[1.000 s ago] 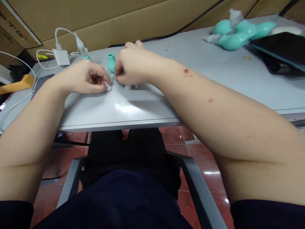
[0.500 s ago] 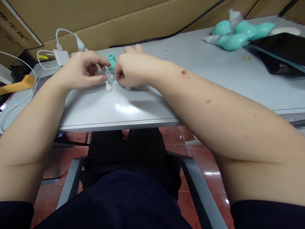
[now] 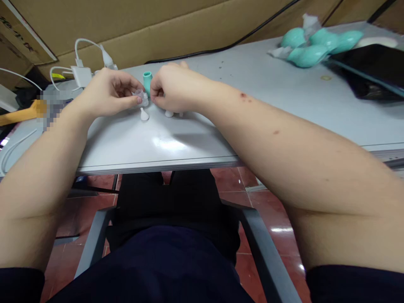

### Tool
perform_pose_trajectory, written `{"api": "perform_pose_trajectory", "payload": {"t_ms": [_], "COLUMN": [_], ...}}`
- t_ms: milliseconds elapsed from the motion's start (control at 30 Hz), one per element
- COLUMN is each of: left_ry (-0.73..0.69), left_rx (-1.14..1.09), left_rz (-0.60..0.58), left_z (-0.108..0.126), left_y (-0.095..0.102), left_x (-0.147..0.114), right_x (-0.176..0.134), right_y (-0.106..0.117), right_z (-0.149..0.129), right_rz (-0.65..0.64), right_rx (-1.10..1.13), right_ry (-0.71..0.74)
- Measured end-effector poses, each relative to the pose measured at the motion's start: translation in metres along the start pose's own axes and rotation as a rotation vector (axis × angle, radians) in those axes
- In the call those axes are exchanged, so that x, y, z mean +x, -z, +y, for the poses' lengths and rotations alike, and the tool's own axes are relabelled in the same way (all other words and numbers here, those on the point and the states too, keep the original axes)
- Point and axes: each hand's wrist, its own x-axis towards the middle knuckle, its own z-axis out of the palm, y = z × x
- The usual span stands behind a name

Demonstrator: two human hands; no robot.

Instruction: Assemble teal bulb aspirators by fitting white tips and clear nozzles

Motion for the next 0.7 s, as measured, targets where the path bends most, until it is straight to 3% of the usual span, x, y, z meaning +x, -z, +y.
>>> {"api": "perform_pose_trajectory", "payload": {"t_ms": [100, 267, 500, 700], "left_ry": [0.008, -0.008, -0.085, -0.072], "left_rx": [-0.063, -0.249, -0.326, -0.323], "left_rz": [0.026, 0.077, 0.138, 0.178], "left_z": [0.003, 0.012, 0.017, 0.024], "left_y": [0.001, 0.000, -0.001, -0.002], "left_x": [0.001, 0.000, 0.003, 0.001], "right_x": [-0.002, -0.009, -0.011, -0.012], "right_y": [0.008, 0.013, 0.015, 0.014], "right_z": [-0.006, -0.035, -0.047, -0.047], "right_rz": [0.052, 0.237, 0.286, 0.270], "right_rx": [0.120, 0.464, 0.818, 0.839], "right_ry": [0.022, -0.086, -0.100, -0.123]}}
